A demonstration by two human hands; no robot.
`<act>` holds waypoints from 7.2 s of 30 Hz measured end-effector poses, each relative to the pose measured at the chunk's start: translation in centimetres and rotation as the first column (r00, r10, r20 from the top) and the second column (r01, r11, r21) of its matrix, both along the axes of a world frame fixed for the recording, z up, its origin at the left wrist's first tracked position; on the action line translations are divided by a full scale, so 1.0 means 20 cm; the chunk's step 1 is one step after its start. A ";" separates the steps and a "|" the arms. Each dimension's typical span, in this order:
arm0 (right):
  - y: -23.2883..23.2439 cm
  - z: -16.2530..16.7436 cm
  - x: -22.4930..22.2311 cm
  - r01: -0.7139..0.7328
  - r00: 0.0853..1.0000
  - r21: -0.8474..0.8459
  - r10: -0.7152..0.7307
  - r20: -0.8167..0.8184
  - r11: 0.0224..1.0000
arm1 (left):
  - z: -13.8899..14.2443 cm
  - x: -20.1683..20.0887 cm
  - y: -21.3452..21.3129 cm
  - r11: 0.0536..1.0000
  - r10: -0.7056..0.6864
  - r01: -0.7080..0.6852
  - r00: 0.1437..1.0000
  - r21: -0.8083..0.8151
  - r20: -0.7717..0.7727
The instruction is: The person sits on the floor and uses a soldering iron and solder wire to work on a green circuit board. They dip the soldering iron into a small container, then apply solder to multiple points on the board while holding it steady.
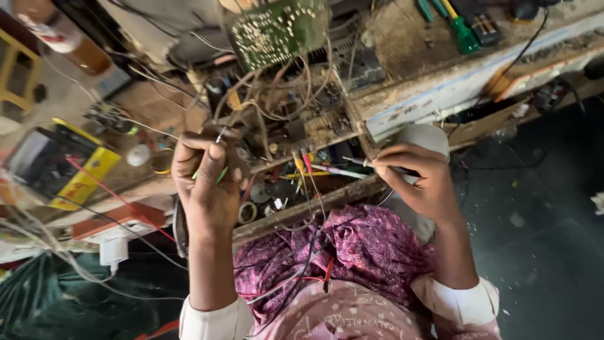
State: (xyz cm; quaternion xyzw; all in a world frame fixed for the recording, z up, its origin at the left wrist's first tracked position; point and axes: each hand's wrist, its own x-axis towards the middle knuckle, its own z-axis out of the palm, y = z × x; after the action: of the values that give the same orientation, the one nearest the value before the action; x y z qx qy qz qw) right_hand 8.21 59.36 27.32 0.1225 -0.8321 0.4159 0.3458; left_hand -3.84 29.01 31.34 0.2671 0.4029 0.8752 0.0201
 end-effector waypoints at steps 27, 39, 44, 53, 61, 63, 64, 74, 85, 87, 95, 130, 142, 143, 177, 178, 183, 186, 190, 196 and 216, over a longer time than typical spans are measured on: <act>1.02 0.19 -0.74 -0.056 0.670 -0.813 -0.582 -0.461 0.580 | 0.25 -0.10 0.19 0.955 0.060 -0.088 0.993 -0.284 -0.104; 1.10 0.14 -0.64 0.529 0.466 -0.492 -0.721 -0.513 0.692 | 0.30 -0.06 0.19 0.989 -0.099 0.089 0.992 -0.122 -0.083; 1.18 0.14 -0.58 0.630 0.365 -0.463 -0.764 -0.532 0.623 | 0.32 -0.06 0.20 0.987 -0.113 0.096 0.984 -0.125 -0.135; 1.16 0.17 -0.51 0.541 0.447 -0.464 -0.708 -0.547 0.701 | 0.37 -0.03 0.22 0.995 -0.017 -0.001 0.983 -0.098 -0.181; 1.16 0.24 -0.48 0.441 0.397 -0.571 -0.721 -0.567 0.692 | 0.37 -0.04 0.21 0.991 0.058 -0.078 0.983 -0.109 -0.173; 1.19 0.28 -0.46 0.658 0.193 -0.544 -0.814 -0.548 0.521 | 0.36 -0.05 0.23 0.981 0.093 -0.113 0.987 -0.158 -0.134; 1.19 0.29 -0.45 0.667 0.156 -0.481 -0.738 -0.656 0.569 | 0.36 -0.05 0.22 0.975 0.110 -0.131 0.987 -0.182 -0.121; 1.24 0.05 -0.14 -0.293 0.603 -0.845 -0.599 -0.526 0.447 | 0.36 -0.01 0.21 0.993 0.078 -0.089 0.988 -0.080 -0.131; 0.74 0.02 -0.10 -0.646 0.751 -0.748 -0.048 -0.659 0.150 | 0.38 0.01 0.23 0.978 0.145 -0.167 0.974 -0.122 -0.173; 0.64 0.08 -0.09 -0.659 0.743 -0.742 -0.043 -0.667 0.124 | 0.38 0.01 0.22 0.978 0.144 -0.166 0.975 -0.126 -0.169; 0.47 0.19 -0.04 -0.621 0.757 -0.758 -0.097 -0.646 0.198 | 0.40 -0.01 0.22 0.958 0.179 -0.227 0.950 -0.173 -0.255; -0.18 0.17 -0.24 -0.476 0.776 -0.694 -0.114 -0.621 0.540 | 0.38 -0.09 0.27 0.998 -0.045 0.034 0.976 -0.056 -0.213; -0.22 0.18 -0.22 -0.477 0.755 -0.635 -0.088 -0.650 0.608 | 0.37 -0.10 0.26 0.997 -0.055 0.043 0.977 -0.064 -0.205; -0.22 0.18 -0.21 -0.483 0.746 -0.622 -0.082 -0.661 0.616 | 0.37 -0.09 0.26 0.997 -0.057 0.046 0.977 -0.056 -0.205; -0.22 0.21 -0.20 -0.457 0.699 -0.486 -0.038 -0.714 0.745 | 0.39 -0.09 0.27 0.999 -0.031 0.023 0.977 -0.042 -0.210; -0.22 0.20 -0.20 -0.458 0.700 -0.486 -0.035 -0.713 0.744 | 0.38 -0.09 0.28 0.999 -0.026 0.016 0.976 -0.047 -0.215; -0.20 0.19 -0.20 -0.482 0.687 -0.470 -0.014 -0.727 0.740 | 0.38 -0.10 0.28 0.997 -0.024 0.010 0.979 -0.072 -0.202; -0.19 0.18 -0.20 -0.506 0.681 -0.459 0.012 -0.732 0.730 | 0.38 -0.09 0.28 0.996 -0.014 -0.004 0.978 -0.086 -0.207; -0.19 0.18 -0.20 -0.506 0.675 -0.452 0.012 -0.738 0.734 | 0.38 -0.09 0.29 0.997 -0.014 -0.004 0.977 -0.083 -0.212; -0.19 0.18 -0.19 -0.502 0.680 -0.449 0.017 -0.733 0.739 | 0.39 -0.09 0.29 0.997 -0.012 -0.006 0.975 -0.080 -0.223; -0.19 0.18 -0.20 -0.489 0.680 -0.437 0.016 -0.733 0.755 | 0.39 -0.08 0.26 0.997 -0.057 0.044 0.978 -0.067 -0.203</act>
State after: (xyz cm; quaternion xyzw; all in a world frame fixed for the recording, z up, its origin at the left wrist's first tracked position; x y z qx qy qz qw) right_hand 4.23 55.57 30.86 0.2723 -0.4368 0.6272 0.5846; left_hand -5.39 34.18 39.11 0.3652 0.4228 0.8294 0.0091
